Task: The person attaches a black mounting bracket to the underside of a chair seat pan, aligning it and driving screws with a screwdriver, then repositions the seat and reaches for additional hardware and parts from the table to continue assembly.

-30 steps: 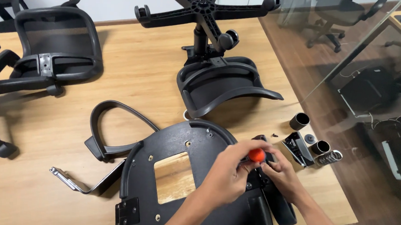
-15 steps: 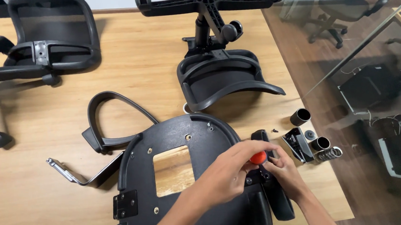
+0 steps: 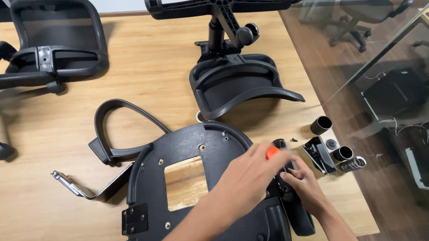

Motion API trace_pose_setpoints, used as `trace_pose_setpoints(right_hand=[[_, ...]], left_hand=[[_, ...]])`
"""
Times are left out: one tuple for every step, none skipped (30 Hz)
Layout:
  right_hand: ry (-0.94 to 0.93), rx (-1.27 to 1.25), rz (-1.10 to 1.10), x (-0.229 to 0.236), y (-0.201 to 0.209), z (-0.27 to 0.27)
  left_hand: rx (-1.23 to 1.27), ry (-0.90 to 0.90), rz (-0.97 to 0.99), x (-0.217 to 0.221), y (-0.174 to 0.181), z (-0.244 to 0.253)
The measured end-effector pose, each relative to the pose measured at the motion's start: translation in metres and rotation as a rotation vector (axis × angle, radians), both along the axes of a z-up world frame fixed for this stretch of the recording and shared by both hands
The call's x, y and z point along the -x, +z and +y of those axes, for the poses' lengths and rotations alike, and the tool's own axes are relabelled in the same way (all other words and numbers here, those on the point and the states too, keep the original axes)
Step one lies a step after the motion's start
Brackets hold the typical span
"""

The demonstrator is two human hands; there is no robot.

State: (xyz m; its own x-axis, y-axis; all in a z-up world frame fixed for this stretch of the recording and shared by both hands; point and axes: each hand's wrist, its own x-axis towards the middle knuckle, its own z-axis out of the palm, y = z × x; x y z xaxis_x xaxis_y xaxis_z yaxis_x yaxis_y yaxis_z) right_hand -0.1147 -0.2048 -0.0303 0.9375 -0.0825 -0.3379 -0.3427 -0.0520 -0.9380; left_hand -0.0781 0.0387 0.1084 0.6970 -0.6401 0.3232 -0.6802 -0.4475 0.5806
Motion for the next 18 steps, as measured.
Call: trace_pose_setpoints(right_hand=[[-0.003, -0.001, 0.000, 0.000, -0.003, -0.002], [0.013, -0.053, -0.031, -0.001, -0.005, -0.003], [0.029, -0.106, -0.062, -0.002, -0.007, -0.004], [0.028, -0.106, -0.063, -0.002, -0.004, -0.001], [-0.002, -0.112, -0.032, -0.003, -0.001, 0.002], [-0.033, -0.118, 0.000, -0.003, 0.003, 0.005], [-0.035, -0.118, 0.000, -0.004, 0.007, 0.007], [-0.046, -0.117, 0.010, -0.004, 0.012, 0.009], [-0.056, -0.115, 0.020, -0.005, 0.017, 0.011], [-0.057, -0.115, 0.019, -0.004, 0.012, 0.008], [-0.056, -0.092, 0.041, -0.003, 0.008, 0.005], [-0.056, -0.071, 0.064, -0.002, 0.003, 0.003], [-0.058, -0.071, 0.062, -0.003, 0.013, 0.007], [-0.065, -0.089, 0.070, -0.003, 0.022, 0.012], [-0.071, -0.108, 0.078, -0.003, 0.031, 0.017], [-0.070, -0.110, 0.076, -0.003, 0.022, 0.012], [-0.038, -0.082, 0.049, -0.002, 0.013, 0.007], [-0.007, -0.052, 0.023, -0.001, 0.004, 0.001]], left_hand=[[-0.001, -0.003, 0.000, 0.000, 0.002, 0.001], [0.055, -0.083, -0.080, 0.000, 0.005, 0.003], [0.110, -0.165, -0.159, -0.001, 0.008, 0.005], [0.109, -0.167, -0.160, 0.001, 0.013, 0.004], [0.140, -0.144, -0.123, 0.003, 0.019, 0.003], [0.172, -0.120, -0.084, 0.005, 0.025, 0.002], [0.171, -0.122, -0.084, 0.004, 0.029, -0.001], [0.086, -0.017, 0.062, 0.004, 0.033, -0.004], [0.000, 0.086, 0.209, 0.004, 0.037, -0.007], [0.001, 0.084, 0.208, 0.003, 0.049, -0.007], [-0.144, 0.152, 0.346, 0.001, 0.060, -0.007], [-0.291, 0.217, 0.482, -0.001, 0.072, -0.008], [-0.292, 0.215, 0.480, -0.003, 0.054, -0.005], [-0.261, 0.168, 0.353, -0.006, 0.035, -0.003], [-0.229, 0.121, 0.227, -0.008, 0.017, 0.001], [-0.231, 0.122, 0.225, -0.009, 0.014, 0.004], [-0.142, 0.030, 0.013, -0.011, 0.012, 0.007], [-0.052, -0.064, -0.198, -0.012, 0.010, 0.010]])
